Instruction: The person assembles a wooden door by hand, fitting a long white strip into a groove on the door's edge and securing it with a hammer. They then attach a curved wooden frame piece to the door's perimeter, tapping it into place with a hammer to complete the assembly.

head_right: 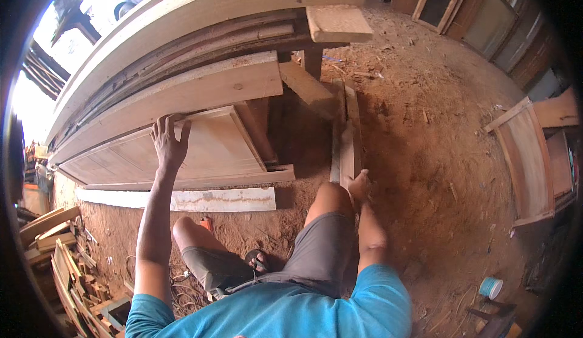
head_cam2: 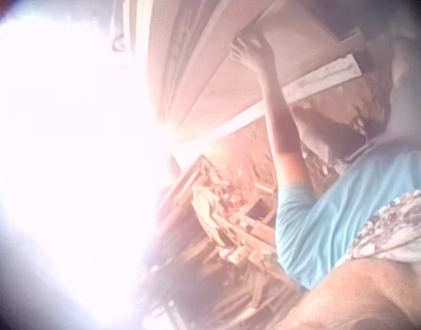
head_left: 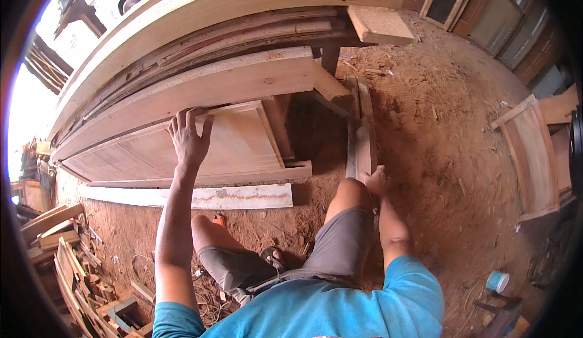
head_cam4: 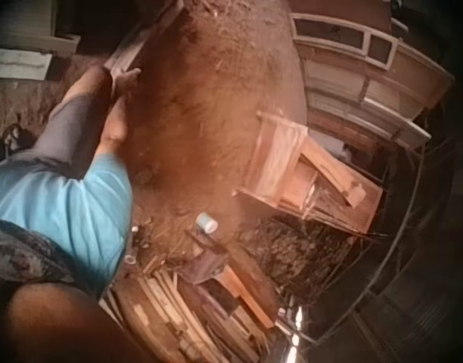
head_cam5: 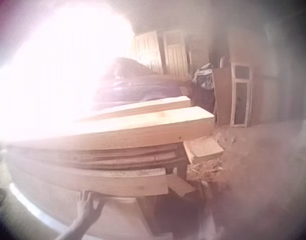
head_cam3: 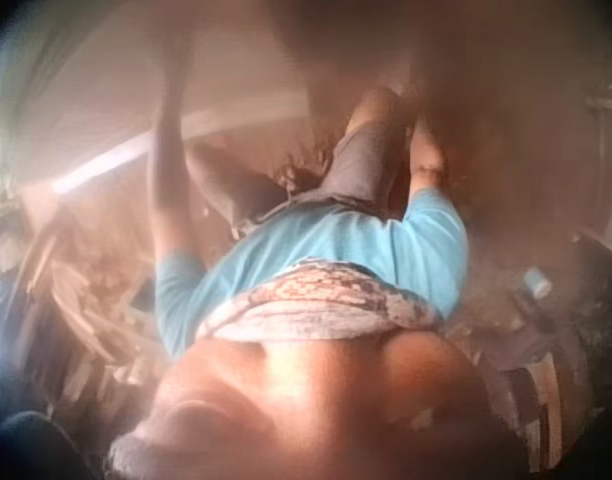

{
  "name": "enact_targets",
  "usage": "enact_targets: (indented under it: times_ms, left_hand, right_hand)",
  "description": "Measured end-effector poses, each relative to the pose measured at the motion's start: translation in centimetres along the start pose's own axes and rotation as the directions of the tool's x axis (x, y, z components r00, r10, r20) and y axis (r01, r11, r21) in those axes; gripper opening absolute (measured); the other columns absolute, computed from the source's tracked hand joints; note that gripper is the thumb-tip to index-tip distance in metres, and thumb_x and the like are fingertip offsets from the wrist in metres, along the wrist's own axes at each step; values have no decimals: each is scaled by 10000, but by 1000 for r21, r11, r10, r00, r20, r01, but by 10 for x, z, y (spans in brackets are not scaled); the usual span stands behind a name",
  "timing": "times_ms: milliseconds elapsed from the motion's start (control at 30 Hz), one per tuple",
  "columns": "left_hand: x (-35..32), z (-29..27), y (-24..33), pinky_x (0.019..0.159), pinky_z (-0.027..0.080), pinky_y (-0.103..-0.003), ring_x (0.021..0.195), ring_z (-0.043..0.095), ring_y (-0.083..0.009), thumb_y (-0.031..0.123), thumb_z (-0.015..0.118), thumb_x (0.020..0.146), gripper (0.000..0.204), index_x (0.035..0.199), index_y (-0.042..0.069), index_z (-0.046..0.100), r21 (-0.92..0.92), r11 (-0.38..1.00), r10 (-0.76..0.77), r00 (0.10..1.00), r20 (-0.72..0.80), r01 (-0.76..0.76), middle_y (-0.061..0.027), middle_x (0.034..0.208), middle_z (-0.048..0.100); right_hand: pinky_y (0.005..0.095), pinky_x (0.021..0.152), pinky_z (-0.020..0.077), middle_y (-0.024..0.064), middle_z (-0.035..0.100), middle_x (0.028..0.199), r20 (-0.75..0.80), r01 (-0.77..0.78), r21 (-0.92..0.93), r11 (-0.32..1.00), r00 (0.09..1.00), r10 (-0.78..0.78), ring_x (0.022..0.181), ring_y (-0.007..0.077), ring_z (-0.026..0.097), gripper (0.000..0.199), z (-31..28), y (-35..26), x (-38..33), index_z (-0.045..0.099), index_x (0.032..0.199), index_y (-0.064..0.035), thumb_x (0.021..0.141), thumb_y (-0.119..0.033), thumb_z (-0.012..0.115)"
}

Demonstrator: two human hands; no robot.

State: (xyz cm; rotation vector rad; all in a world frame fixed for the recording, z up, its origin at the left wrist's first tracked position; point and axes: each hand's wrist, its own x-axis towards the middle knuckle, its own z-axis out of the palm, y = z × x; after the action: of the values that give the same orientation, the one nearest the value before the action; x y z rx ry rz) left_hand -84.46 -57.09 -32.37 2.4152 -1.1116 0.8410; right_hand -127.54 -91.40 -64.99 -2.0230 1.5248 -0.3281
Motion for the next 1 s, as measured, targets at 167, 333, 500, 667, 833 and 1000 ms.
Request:
enact_targets:
  times_ms: [167,333,500,667,833,1000]
  left_hand:
    - [-7,-14,-11,998,412,-495,1159,534,-357,379,718,936,319,1140,143,652,17,1000,-27,998,56,27,-109,1190,602]
    - [4,0,0,1016,385,-506,1164,532,-337,423,690,949,318,1125,160,646,-25,1000,-15,999,40,16,-91,1162,599]
    - [8,-9,4,1015,389,-509,1161,539,-340,439,682,953,330,1129,162,644,-55,998,-23,998,57,26,-96,1173,599]
    - [-2,-14,-10,1029,387,-523,1189,528,-363,479,641,973,422,1173,109,630,9,998,-59,991,121,58,-141,1211,583]
    - [0,-3,1,1066,370,-537,1228,506,-390,509,614,982,523,1214,40,610,-8,999,-49,988,148,51,-188,1277,556]
    - [-2,-5,-5,1042,394,-518,1209,522,-375,466,653,968,434,1183,89,644,-13,999,-49,997,59,50,-162,1242,590]
  right_hand:
    - [591,892,508,322,675,1135,-163,51,115,992,986,-32,1073,524,636,697,-29,-30,-5,418,1439,-105,845,-301,724]
    - [548,934,515,288,690,1155,0,13,-155,988,1000,-13,1091,485,654,723,-51,21,20,471,1446,-137,797,-309,740]
    - [428,921,540,181,733,1109,-174,179,118,977,972,-157,1051,312,702,566,-93,35,16,619,1304,-98,777,-230,775]
    - [352,1021,479,78,676,1289,191,-83,686,723,979,-68,1170,220,632,561,-216,-36,-31,593,1379,-7,935,-322,727]
    - [382,1243,235,157,326,1646,145,-35,905,423,963,-229,1523,239,291,814,-254,-44,-19,368,1539,74,1024,-533,539]
    - [424,1221,278,151,400,1598,76,-59,969,240,995,-62,1469,279,367,952,-263,-129,-57,343,1570,10,950,-675,572]
